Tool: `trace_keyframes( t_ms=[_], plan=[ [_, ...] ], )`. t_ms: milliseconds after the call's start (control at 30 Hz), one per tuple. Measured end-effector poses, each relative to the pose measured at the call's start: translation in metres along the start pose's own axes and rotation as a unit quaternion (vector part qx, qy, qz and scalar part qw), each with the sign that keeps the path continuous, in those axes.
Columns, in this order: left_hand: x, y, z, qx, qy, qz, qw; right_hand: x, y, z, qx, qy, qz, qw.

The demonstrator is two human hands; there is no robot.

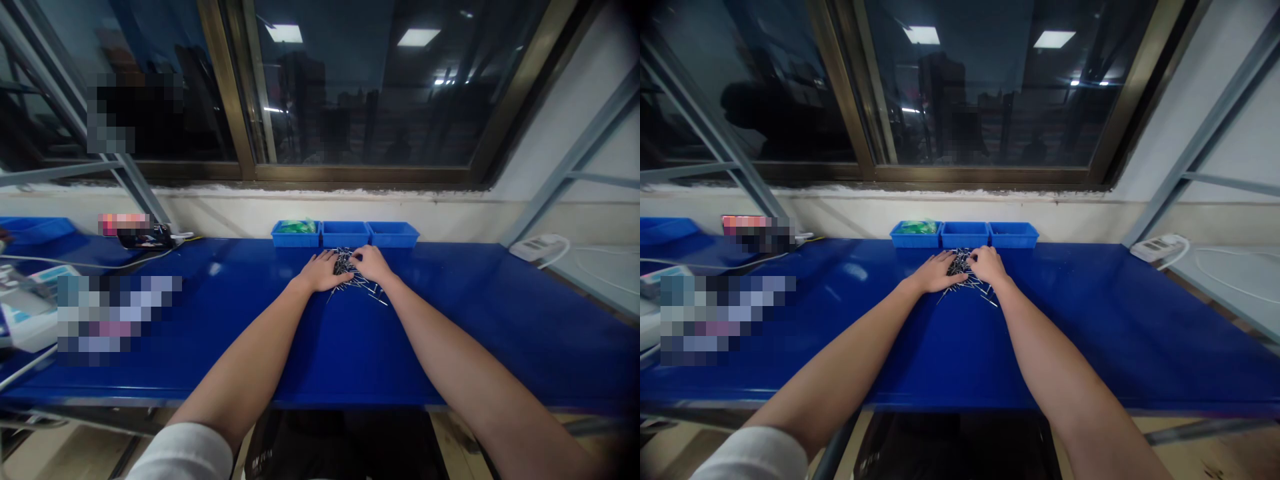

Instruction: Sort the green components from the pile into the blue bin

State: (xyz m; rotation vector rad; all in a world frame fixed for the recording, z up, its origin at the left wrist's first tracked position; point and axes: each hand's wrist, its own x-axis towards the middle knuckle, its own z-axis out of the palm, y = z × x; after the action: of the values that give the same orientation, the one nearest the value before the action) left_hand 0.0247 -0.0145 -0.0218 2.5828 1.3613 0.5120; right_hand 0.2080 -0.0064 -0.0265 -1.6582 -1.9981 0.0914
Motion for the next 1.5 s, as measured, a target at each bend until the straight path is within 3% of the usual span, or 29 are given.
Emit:
trace_keyframes(
  t_ms=[200,433,533,633,733,833,967,1133,1300,1500],
  plan=[
    [0.0,0.001,-0.002,0.008,0.002,0.006,1.0,0.003,0.008,0.0,0.049,0.01,-0.016,0.999],
    [0.002,0.009,-0.014,0.008,0.137,0.087,0.987,-0.005,-0.006,-0.014,0.05,0.06,-0.055,0.995],
    [0.003,0.014,-0.015,-0.047,0.173,0.099,0.979,-0.008,-0.015,-0.018,0.078,0.046,-0.078,0.993],
    [0.004,0.015,-0.012,-0.163,0.184,0.089,0.965,-0.009,-0.019,-0.019,0.144,0.039,-0.075,0.986],
    [0.006,0.013,-0.007,-0.271,0.15,0.074,0.948,-0.008,-0.021,-0.019,0.246,0.006,-0.062,0.967],
    [0.008,0.012,-0.005,-0.307,0.132,0.083,0.939,-0.008,-0.025,-0.02,0.318,-0.013,-0.046,0.947],
    [0.008,0.018,-0.008,-0.33,0.173,0.073,0.925,-0.008,-0.031,-0.02,0.37,0.009,-0.014,0.929],
    [0.009,0.021,-0.012,-0.384,0.214,0.015,0.898,-0.006,-0.034,-0.019,0.434,0.065,0.019,0.898],
    [0.012,0.018,-0.01,-0.449,0.246,-0.038,0.858,-0.01,-0.035,-0.024,0.507,0.002,0.011,0.862],
    [0.011,0.018,-0.011,-0.442,0.244,-0.028,0.863,-0.011,-0.033,-0.024,0.58,-0.001,0.001,0.815]
  ],
)
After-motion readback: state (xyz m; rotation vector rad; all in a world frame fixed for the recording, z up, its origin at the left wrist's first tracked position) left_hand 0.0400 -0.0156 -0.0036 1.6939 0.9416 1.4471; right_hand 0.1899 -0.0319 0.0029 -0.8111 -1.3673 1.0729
